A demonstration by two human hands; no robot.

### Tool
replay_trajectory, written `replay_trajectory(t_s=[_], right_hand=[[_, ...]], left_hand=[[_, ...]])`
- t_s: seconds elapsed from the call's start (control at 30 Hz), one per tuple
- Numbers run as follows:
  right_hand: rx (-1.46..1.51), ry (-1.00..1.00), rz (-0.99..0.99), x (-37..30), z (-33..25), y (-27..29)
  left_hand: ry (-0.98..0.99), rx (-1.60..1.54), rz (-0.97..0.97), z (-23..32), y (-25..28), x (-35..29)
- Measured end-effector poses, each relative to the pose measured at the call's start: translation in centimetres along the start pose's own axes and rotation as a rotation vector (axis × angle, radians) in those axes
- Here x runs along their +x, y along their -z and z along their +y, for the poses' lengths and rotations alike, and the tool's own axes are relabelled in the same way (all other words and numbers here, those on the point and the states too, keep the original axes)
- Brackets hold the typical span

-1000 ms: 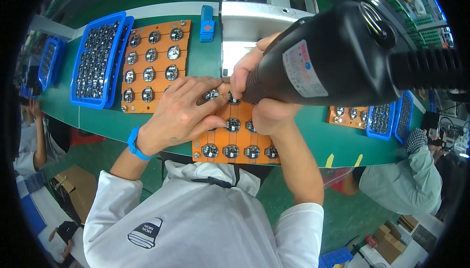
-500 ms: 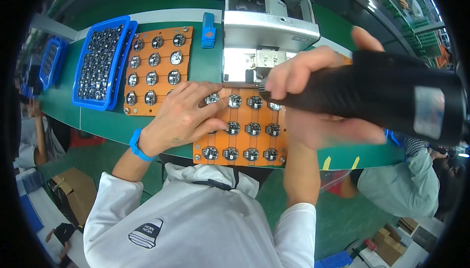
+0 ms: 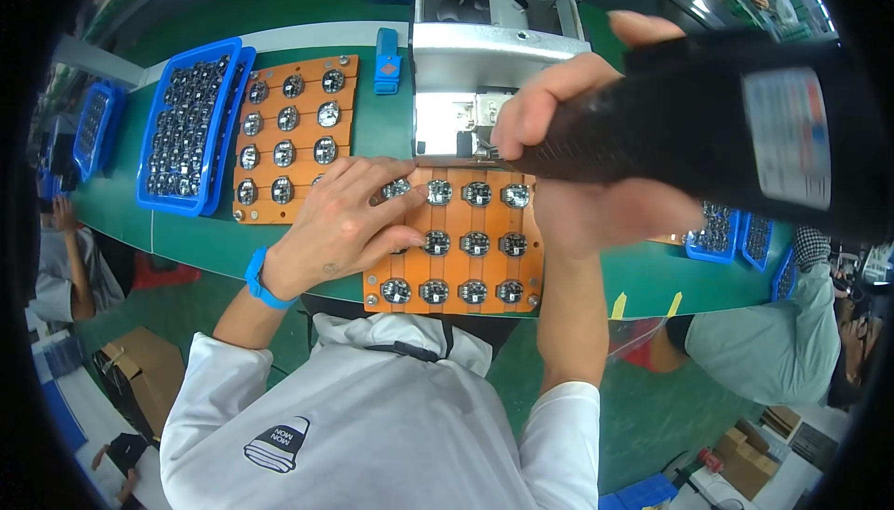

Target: The person assembles electronic components onto printed circuit boards by securing them with screws using an electric screwdriver.

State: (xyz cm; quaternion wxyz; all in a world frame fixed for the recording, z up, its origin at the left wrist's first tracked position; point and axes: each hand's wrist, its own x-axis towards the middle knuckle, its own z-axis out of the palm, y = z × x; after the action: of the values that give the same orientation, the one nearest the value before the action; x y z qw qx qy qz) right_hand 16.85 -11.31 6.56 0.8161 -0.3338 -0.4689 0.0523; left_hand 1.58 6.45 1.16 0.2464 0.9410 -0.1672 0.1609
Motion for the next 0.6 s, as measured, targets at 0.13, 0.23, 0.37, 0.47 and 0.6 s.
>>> replay_trajectory(t_s=[0.13,0.23,0.37,0.47,0.6], right_hand=[[-0.027,-0.141,0.009,-0.4,-0.3,-1.0],[0.051,-0.169,-0.02,-1.7,0.8,-1.5],[0.15,-0.251,0.018,-3.1,2.4,-1.9],[0.124,-0.298,0.01,-3.6,3.2,-1.7],[0.141,-0.316,0.021,-3.6,3.3,-1.9]], left_hand=[[0.002,0.021,0.002,0.0,0.3,-0.1],[-0.007,0.005,-0.002,0.0,0.5,0.0],[-0.004,0.003,-0.003,-0.1,0.3,0.0],[-0.003,0.009,-0.004,-0.2,0.3,-0.1],[0.002,0.023,-0.008,-0.2,0.2,0.0]])
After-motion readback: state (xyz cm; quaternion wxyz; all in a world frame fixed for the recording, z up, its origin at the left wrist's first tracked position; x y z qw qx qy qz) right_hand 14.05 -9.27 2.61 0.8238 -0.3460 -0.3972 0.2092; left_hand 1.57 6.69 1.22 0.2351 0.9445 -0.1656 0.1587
